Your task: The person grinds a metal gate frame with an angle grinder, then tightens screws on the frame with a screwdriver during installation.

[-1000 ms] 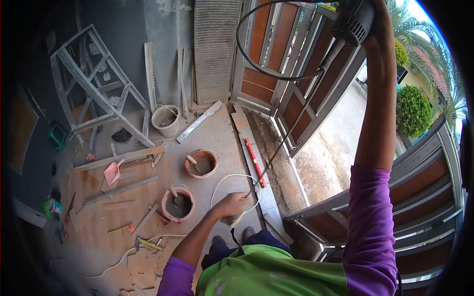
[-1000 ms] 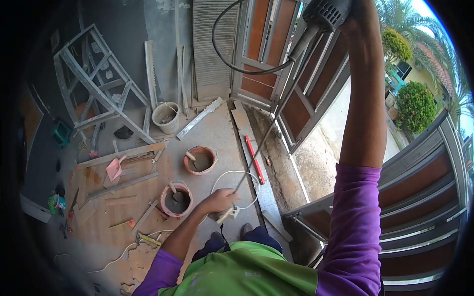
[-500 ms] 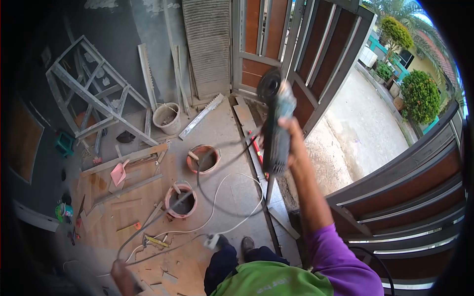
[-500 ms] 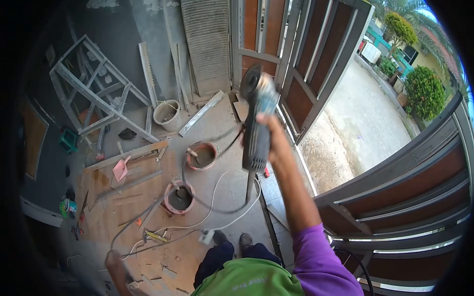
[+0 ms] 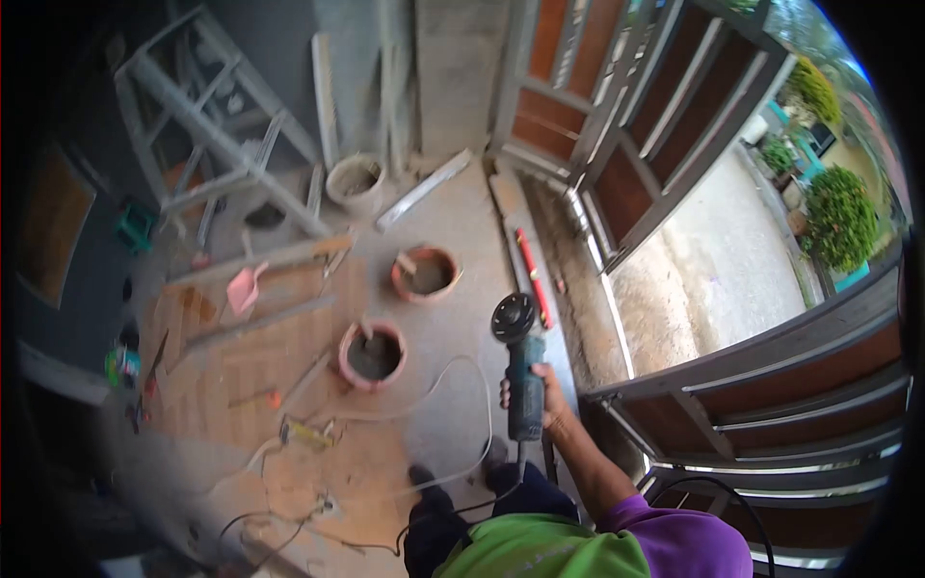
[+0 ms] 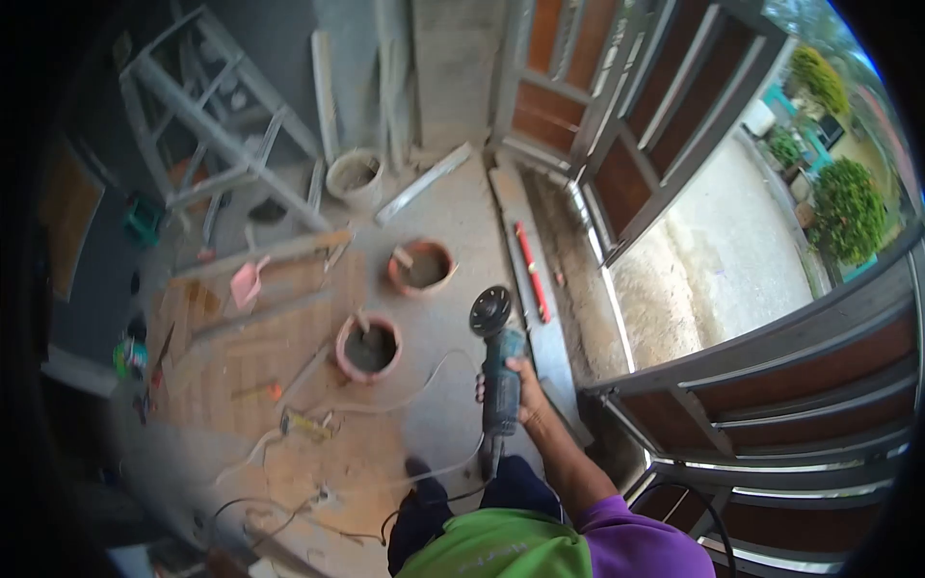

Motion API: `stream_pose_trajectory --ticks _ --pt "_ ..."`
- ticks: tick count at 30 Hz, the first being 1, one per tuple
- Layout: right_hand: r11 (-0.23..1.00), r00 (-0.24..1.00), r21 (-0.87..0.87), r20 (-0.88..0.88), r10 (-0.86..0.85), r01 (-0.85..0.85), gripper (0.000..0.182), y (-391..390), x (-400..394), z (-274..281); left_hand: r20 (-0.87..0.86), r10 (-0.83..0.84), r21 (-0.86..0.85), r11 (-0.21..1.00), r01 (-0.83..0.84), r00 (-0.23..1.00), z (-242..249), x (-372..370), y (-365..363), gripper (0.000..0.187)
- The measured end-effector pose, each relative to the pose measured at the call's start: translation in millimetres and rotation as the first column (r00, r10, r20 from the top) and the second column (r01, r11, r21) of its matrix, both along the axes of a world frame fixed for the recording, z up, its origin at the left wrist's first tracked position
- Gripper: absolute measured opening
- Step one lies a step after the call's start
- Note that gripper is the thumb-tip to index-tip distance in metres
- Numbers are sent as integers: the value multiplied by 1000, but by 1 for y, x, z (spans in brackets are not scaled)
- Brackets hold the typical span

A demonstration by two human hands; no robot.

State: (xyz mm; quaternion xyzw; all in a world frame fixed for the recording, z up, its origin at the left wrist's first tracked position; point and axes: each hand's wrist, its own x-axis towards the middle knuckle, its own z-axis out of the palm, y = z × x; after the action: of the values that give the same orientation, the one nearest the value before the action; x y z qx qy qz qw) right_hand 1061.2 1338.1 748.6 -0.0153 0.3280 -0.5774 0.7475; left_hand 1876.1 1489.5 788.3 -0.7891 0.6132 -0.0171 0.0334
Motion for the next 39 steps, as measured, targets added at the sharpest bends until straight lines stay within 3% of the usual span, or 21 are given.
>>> stream_pose_trajectory --ticks 2,3,4,6,8,11,13,14,16,18,19,20,22,25,27,32,33,34,36,37,39 --pt "998 990 59 143 -6 -3 63 8 26 -17 49 -161 153 976 152 986 -39 33 48 18" --pt "999 992 -12 120 31 -30 62 9 39 -22 35 -199 206 960 188 979 -52 40 69 19" --pt "1000 994 10 104 23 -24 61 10 53 -26 -111 118 326 942 -76 987 -53 21 67 22" --pt "996 987 7 137 87 -89 60 11 77 -35 -197 308 353 908 -226 931 -82 18 89 24" --pt "992 980 27 161 115 -121 57 15 103 -45 -144 328 454 860 -233 934 -111 28 108 26" --pt "982 972 59 167 167 -179 55 17 143 -66 -236 183 305 947 -106 954 -160 46 137 34" --pt "974 965 68 167 203 -217 57 23 164 -85 -214 362 510 833 -213 907 -175 41 119 36" --pt "966 960 79 158 230 -245 58 23 175 -90 -189 449 600 757 -260 873 -176 23 97 37" --pt "953 951 100 147 271 -287 58 26 199 -102 -580 675 652 720 -238 455 -173 -38 52 40" --pt "934 926 76 175 333 -350 57 26 221 -110 -554 765 796 603 -63 328 -124 -144 -22 37" --pt "922 909 53 196 367 -384 57 25 232 -112 -586 785 808 584 75 201 -122 -183 -41 36" --pt "909 890 27 217 401 -417 57 24 242 -115 -629 741 777 587 228 235 -95 -233 -72 34" --pt "886 872 30 193 449 -463 64 23 256 -127 -814 564 535 632 561 140 -122 -279 -87 35" --pt "851 844 19 142 518 -525 76 23 274 -133 -725 683 453 569 686 -87 -169 -324 -92 58" --pt "847 842 23 127 524 -531 74 21 280 -140 -768 639 482 549 683 28 -159 -345 -109 65" --pt "806 794 -56 146 590 -589 78 11 265 -178 -799 600 431 621 654 -43 -180 -374 -111 57" --pt "811 819 122 47 572 -573 76 6 258 -158 -791 612 464 611 642 -10 -171 -380 -119 55" --pt "807 788 204 -183 588 -555 77 8 258 -165 -799 600 496 617 610 42 -180 -383 -117 55" --pt "810 556 349 -595 580 -471 78 8 259 -181 -809 570 543 635 549 142 -207 -394 -112 56" --pt "837 437 379 -724 534 -395 77 14 260 -200 -868 463 483 707 517 178 -219 -402 -109 56" --pt "821 532 469 -627 570 -327 73 22 251 -225 -802 466 597 593 541 373 -243 -411 -110 58"
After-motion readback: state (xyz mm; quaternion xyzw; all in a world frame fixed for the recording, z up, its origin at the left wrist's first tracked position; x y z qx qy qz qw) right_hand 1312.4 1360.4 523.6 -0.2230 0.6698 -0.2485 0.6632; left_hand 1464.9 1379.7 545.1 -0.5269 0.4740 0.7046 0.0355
